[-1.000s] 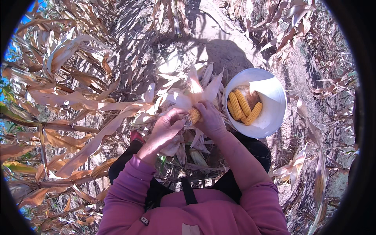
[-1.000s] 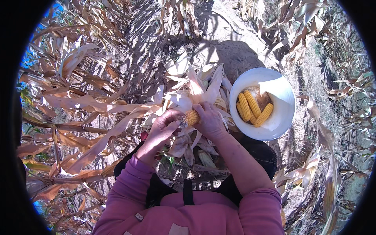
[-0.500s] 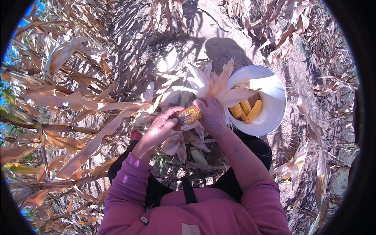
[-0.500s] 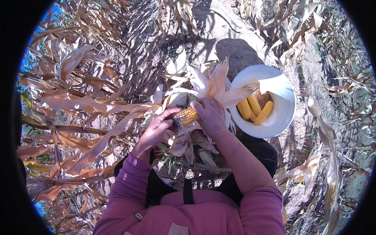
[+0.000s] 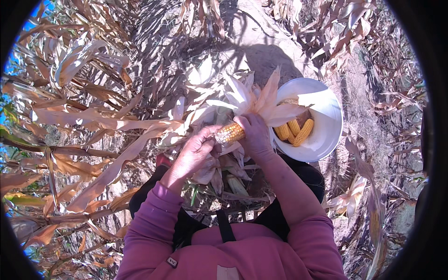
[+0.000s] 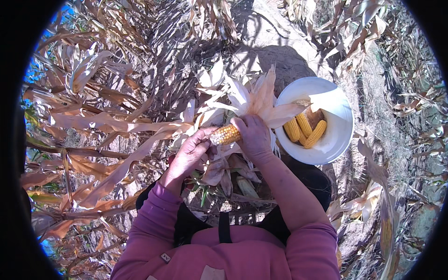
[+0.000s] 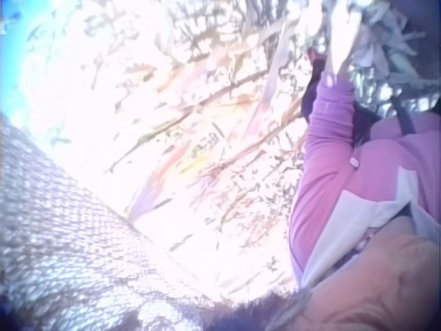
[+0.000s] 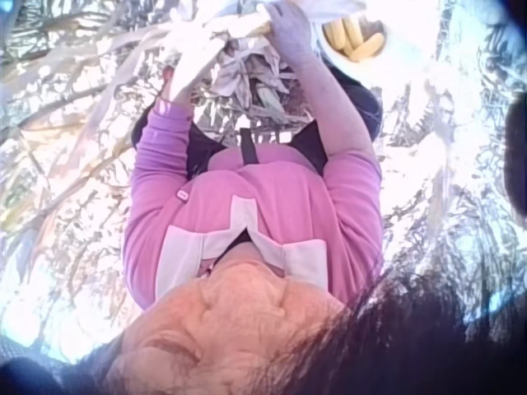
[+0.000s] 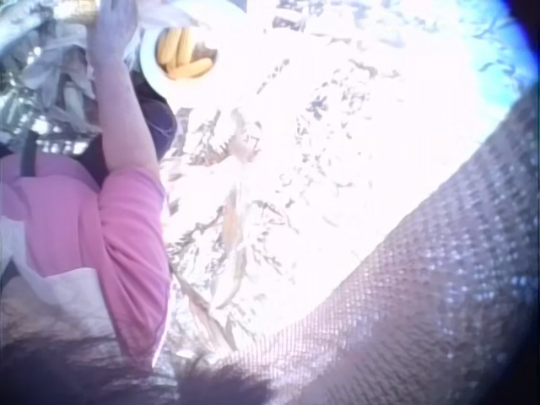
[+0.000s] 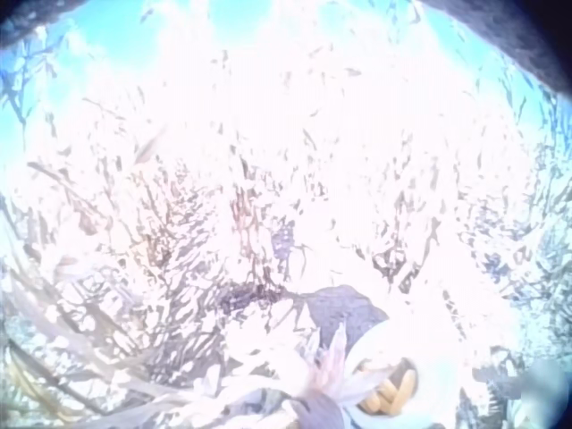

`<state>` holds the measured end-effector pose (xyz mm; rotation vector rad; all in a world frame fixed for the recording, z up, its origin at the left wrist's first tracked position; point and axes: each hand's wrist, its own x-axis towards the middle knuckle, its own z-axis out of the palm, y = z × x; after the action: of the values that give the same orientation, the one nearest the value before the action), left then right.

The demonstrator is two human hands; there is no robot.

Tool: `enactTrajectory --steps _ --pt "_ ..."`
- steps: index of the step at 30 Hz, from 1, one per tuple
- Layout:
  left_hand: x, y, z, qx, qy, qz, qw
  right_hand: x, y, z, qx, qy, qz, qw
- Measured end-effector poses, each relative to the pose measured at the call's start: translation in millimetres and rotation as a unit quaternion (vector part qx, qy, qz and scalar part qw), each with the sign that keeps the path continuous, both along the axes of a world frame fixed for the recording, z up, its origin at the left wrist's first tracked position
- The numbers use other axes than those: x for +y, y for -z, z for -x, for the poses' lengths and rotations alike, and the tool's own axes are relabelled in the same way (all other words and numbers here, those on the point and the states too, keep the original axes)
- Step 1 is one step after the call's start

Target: The person sits in a cornfield and shucks corn cobs by hand, removing the husks and silk. The cleaned cobs are placed into a white bucket beside them.

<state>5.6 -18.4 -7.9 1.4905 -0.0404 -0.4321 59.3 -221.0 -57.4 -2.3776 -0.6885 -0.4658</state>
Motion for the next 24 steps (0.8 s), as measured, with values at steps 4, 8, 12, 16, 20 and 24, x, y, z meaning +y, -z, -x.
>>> enactTrajectory --steps 4,8,12,16,20,24 --pt "-1.8 -5.1 -0.3 -0.005 0.001 0.022 1.000 -0.4 -0.3 0.1 0.008 -0.004 -0.005 1.000" --pt "-4.9 -8.9 -2.0 0.009 -0.024 -0.015 1.000 -0.7 2.1 1.0 -0.004 -0.013 0.008 1.000" --pt "-2.2 -4.9 -2.5 0.012 -0.019 -0.021 1.000 0.4 -3.7 3.6 0.002 -0.014 0.025 1.000" --pt "-1.7 10.1 -1.0 -0.020 -0.029 -0.080 0.996 -0.4 -0.4 2.9 -0.010 -0.013 0.044 0.999" --pt "-2.7 10.0 -1.7 -0.015 -0.019 -0.049 0.998 -1.4 -3.3 4.0 0.023 0.002 0.049 0.999" --pt "-0.8 14.6 -2.9 -0.028 -0.008 -0.062 0.998 -1.2 -4.7 3.5 0.046 0.008 0.044 0.998"
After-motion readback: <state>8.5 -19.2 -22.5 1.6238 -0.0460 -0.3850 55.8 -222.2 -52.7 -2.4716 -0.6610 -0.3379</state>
